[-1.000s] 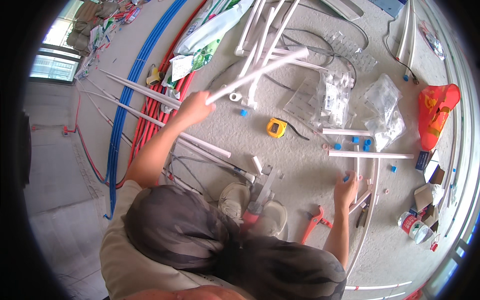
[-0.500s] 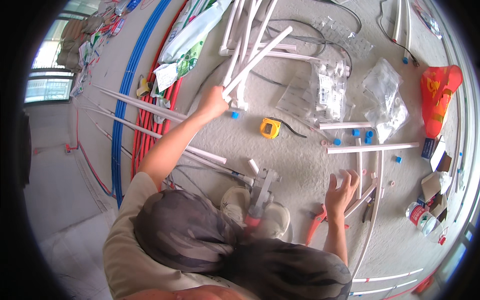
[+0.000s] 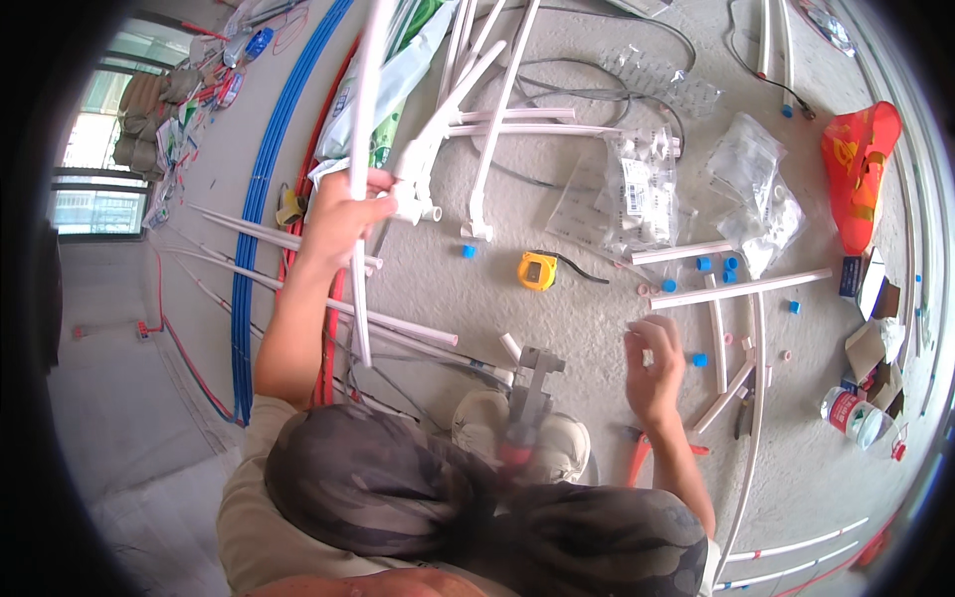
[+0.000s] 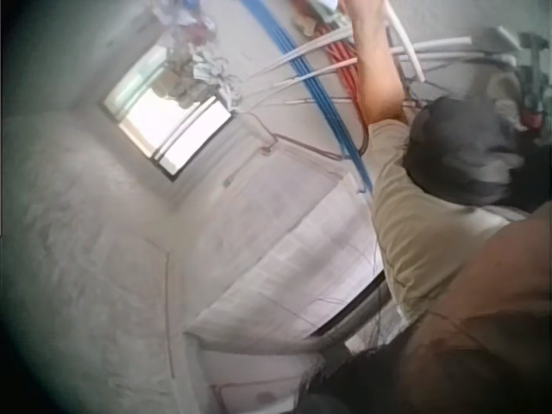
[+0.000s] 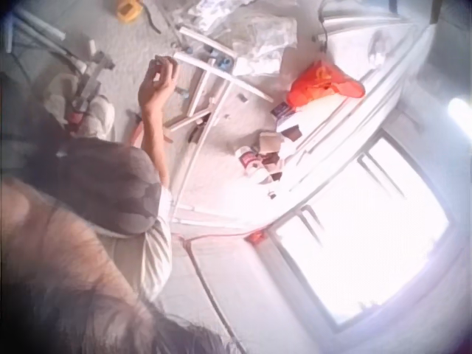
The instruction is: The person measures and cuts white PVC pipes, then uses a pipe fusion tool to heat and join pipe segments with elbow and T-fittings. The person assembles multiple pipe sections into a larger frame structure on the floor.
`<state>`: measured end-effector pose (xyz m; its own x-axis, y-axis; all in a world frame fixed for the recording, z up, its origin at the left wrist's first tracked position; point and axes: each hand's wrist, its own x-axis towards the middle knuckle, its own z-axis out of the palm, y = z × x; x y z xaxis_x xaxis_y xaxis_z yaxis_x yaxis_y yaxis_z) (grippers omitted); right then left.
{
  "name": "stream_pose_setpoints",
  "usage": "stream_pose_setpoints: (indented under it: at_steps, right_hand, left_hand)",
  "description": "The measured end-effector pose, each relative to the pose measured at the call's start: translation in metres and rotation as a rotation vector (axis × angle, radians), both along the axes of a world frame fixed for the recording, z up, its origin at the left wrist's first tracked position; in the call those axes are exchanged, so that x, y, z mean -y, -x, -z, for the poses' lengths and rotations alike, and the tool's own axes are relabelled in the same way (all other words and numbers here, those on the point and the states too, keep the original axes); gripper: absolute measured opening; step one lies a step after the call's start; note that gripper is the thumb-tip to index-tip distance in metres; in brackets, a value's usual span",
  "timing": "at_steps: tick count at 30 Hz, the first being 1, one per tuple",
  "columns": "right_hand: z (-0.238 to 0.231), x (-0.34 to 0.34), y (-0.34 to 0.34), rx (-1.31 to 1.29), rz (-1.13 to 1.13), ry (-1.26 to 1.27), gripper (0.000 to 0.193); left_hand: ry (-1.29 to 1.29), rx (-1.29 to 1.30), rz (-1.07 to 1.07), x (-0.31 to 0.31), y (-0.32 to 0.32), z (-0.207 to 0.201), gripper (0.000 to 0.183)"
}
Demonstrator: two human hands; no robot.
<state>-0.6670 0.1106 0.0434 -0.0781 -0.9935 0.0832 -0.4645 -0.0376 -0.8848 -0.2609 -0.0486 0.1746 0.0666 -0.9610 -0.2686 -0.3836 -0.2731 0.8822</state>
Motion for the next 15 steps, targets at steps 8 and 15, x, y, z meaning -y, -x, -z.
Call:
stream_pose_setpoints:
  at_steps: [8,15]
  right_hand:
    - [-0.118,0.055,-0.053,-0.058,-0.467,0.428,0.036]
    - [-0.11,0.024,-0.093,1.205,-0.534,-0.055,0.075]
  left_hand:
    - [-0.124,-0.245,0.435,-0.052,0.027,-0.09,0.038]
    - [-0.624,-0.642,0.641,-0.067,0.076,-0.064,0.039]
